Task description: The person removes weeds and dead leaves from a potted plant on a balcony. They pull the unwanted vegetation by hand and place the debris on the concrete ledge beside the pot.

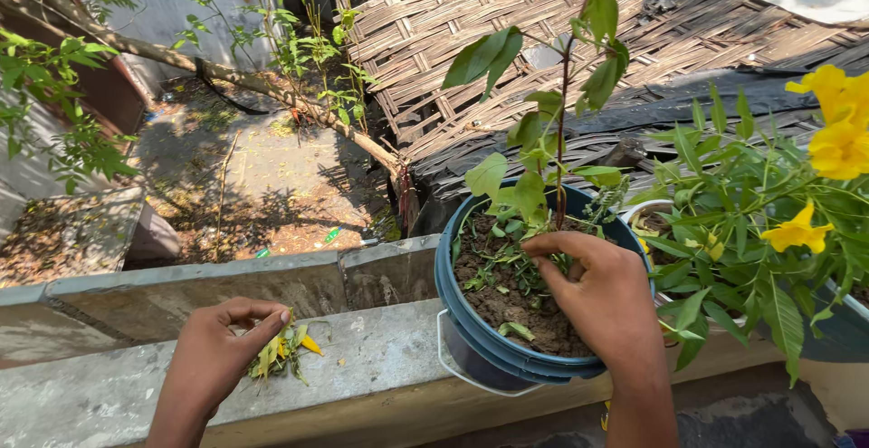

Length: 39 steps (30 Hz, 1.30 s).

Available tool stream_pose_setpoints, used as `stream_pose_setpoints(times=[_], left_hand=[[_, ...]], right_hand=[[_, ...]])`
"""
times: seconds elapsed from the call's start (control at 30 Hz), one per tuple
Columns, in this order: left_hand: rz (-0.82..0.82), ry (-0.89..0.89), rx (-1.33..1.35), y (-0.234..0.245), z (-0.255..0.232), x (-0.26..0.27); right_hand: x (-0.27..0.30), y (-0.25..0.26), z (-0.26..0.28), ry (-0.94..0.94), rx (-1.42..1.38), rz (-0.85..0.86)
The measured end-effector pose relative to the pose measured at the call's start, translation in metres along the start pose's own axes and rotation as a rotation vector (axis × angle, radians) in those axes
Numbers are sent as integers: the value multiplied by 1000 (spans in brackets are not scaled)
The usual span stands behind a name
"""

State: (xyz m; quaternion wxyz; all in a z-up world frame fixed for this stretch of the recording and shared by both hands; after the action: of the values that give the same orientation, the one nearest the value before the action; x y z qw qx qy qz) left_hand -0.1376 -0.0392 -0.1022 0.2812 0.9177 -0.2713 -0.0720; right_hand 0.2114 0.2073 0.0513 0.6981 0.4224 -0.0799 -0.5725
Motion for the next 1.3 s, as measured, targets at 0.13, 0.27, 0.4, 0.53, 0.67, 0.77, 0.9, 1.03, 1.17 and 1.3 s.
stream_pose_setpoints(times=[0.13, 0.27, 0.4, 0.53, 0.67, 0.77, 0.9, 1.03, 1.17, 1.3], left_hand=[[-54, 150, -160, -5, 73, -18], [-79, 134, -193, -18, 121, -30], [-32, 166, -359, -24, 138, -31], [-241, 25, -582, -9, 82, -15], [-401, -176, -848, -7, -16, 20], [-350, -328, -599, -18, -83, 45], [-101, -527, -74, -55, -164, 71], [-7, -619, -51, -85, -225, 84], [82, -591, -284, -107, -252, 80], [229, -545, -448, -127, -260, 80]], right_hand=[[0, -1, 6, 52, 11, 0], [0, -2, 3, 17, 23, 13], [1, -1, 3, 2, 20, 7], [1, 0, 5, 26, -22, -10], [-1, 1, 1, 67, -28, -23], [-2, 3, 1, 104, -57, -36], [-1, 2, 2, 89, -61, -31], [-1, 4, 3, 57, -59, 8], [-1, 5, 3, 121, -99, -17], [-2, 4, 0, 115, -90, -22]])
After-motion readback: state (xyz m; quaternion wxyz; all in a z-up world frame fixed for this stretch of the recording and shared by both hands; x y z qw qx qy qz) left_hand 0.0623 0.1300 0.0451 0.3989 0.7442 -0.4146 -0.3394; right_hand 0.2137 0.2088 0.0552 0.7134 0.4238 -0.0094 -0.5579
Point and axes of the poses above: each hand's wrist, its own x-axis away from the middle knuckle, its own y-axis out of the back of the hand, z = x × y, the point moved 7 cm from there along -x, towards the middle knuckle, and after that the axes turned 10 degrees about -z, right-handed, at the moved point
